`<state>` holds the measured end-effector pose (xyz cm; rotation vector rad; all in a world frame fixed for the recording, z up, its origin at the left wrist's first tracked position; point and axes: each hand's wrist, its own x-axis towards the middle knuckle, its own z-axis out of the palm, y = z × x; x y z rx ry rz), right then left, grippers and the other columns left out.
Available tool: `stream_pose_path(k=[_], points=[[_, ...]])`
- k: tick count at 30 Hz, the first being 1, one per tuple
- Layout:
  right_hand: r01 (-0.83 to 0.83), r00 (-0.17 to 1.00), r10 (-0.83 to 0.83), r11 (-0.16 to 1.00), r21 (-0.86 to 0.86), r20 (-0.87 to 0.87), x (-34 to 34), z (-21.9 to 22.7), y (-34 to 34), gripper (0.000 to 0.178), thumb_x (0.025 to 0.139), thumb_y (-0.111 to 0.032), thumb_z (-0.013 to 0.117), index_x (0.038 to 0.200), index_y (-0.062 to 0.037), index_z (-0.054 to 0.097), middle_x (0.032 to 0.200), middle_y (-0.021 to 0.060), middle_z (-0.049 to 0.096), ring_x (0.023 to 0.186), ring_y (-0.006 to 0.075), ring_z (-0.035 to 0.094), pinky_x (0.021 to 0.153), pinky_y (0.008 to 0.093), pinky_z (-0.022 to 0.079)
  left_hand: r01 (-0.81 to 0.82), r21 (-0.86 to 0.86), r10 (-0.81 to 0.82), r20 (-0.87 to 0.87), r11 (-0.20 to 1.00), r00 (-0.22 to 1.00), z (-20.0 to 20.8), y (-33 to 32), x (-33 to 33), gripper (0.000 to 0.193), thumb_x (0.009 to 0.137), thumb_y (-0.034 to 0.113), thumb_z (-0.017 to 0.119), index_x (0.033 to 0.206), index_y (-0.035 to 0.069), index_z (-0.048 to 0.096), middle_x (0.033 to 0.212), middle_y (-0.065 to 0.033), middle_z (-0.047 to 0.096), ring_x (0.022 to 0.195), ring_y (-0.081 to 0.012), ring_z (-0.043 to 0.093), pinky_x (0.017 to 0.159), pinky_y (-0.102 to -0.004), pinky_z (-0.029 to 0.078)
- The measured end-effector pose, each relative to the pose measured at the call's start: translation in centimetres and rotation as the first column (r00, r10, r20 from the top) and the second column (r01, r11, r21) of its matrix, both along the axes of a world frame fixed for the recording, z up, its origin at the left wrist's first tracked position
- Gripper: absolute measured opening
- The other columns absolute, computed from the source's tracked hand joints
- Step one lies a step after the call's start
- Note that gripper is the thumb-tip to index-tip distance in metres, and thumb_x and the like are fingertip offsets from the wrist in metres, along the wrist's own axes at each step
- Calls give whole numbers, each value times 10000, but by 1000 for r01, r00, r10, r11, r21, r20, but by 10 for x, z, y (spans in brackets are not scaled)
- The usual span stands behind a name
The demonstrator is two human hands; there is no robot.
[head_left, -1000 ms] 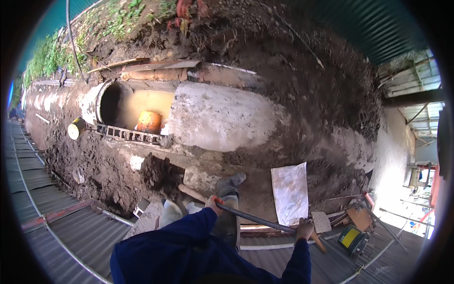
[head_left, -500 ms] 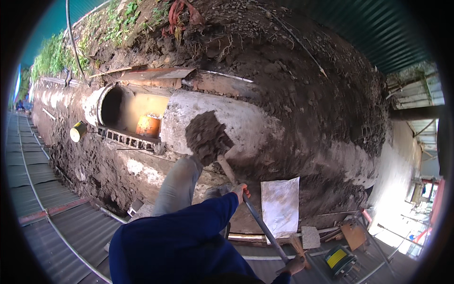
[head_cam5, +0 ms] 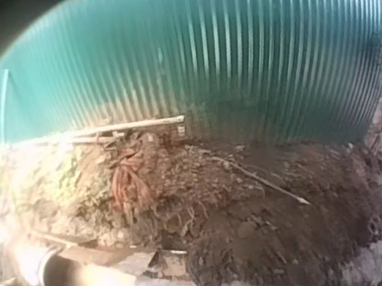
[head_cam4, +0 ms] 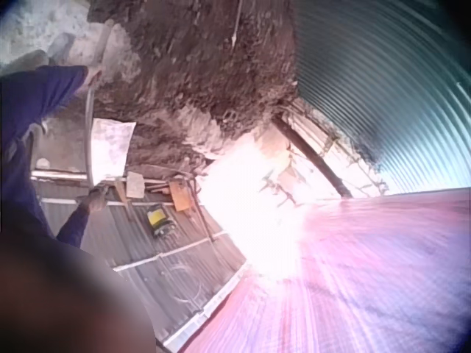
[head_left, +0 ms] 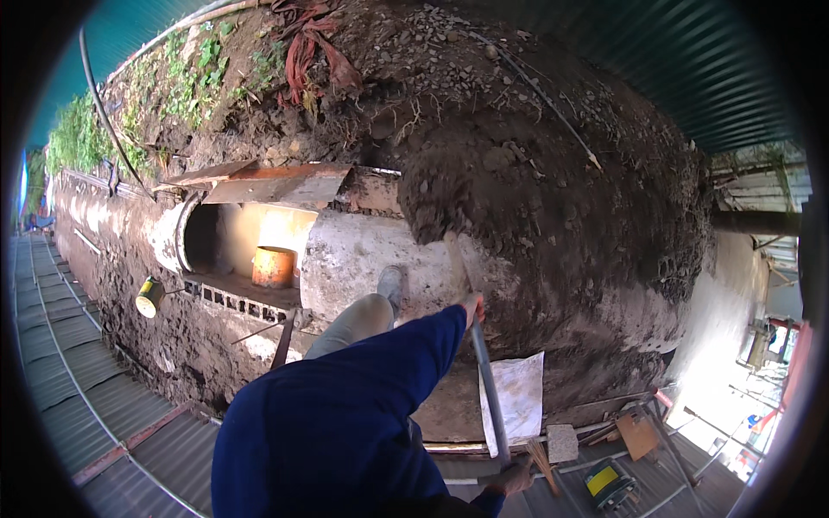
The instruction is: The person uses a shovel to dig and move soil in a narrow trench between corrugated metal walls. They repeatedly scoop soil and toss it to the side, clearing the area around a large pipe.
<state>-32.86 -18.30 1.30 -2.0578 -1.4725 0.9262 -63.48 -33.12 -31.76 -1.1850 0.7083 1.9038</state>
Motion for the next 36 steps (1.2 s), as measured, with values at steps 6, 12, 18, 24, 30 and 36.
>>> stream_pose_path(k=[6, 12, 18, 24, 30, 36], points=[[-505, 774, 546, 838, 208, -321, -163, 12, -82, 161, 1012, -168, 670, 979, -12, 640, 874, 28, 605, 781, 135, 577, 695, 302, 499, -44, 2, 43, -284, 999, 958, -23, -60, -202, 214, 919, 232, 668, 764, 101, 601, 637, -82, 590, 553, -233, 590, 539, -396, 515], [-942, -305, 952, -303, 146, 15, -266, -70, -292, 158, 903, -245, 715, 1014, -135, 739, 1164, 23, 704, 1084, 224, 653, 927, 404, 509, 284, -212, -332, -238, 935, 913, -53, -262, -267, 225, 923, 290, 713, 795, 155, 586, 654, -14, 551, 543, -165, 527, 502, -341, 436], [-797, -579, 815, -563, 219, -12, -232, -110, -276, 179, 863, -279, 731, 988, -151, 717, 1342, 30, 640, 1337, 232, 535, 1115, 513, 402, 154, -438, -296, -279, 886, 913, 22, -245, -209, 183, 919, 218, 675, 793, 113, 596, 617, -30, 547, 511, -175, 530, 485, -359, 480], [-800, -576, 792, -597, 61, 204, -149, -33, -151, 260, 788, -241, 769, 1040, -207, 714, 1362, 66, 624, 1340, 293, 526, 1093, 549, 413, 2, -203, -56, -260, 979, 964, 134, -150, -137, 201, 903, 175, 700, 770, 53, 611, 619, -69, 583, 506, -206, 582, 492, -383, 527], [-868, -489, 846, -495, -26, 212, -48, 18, -98, 350, 808, -237, 808, 1138, -230, 692, 1268, 154, 649, 1054, 384, 668, 839, 535, 556, -72, -177, 39, -186, 982, 982, 151, -113, -9, 218, 900, 181, 688, 740, 65, 597, 621, -77, 576, 508, -220, 567, 492, -394, 488], [-978, -150, 966, -176, -109, -210, 107, -59, -16, 467, 865, -159, 771, 1315, -193, 652, 1214, 224, 690, 817, 356, 728, 668, 418, 603, -239, -188, 219, -119, 953, 968, 101, -79, 155, 237, 926, 166, 684, 727, 70, 599, 628, -84, 578, 513, -233, 567, 514, -399, 513]])
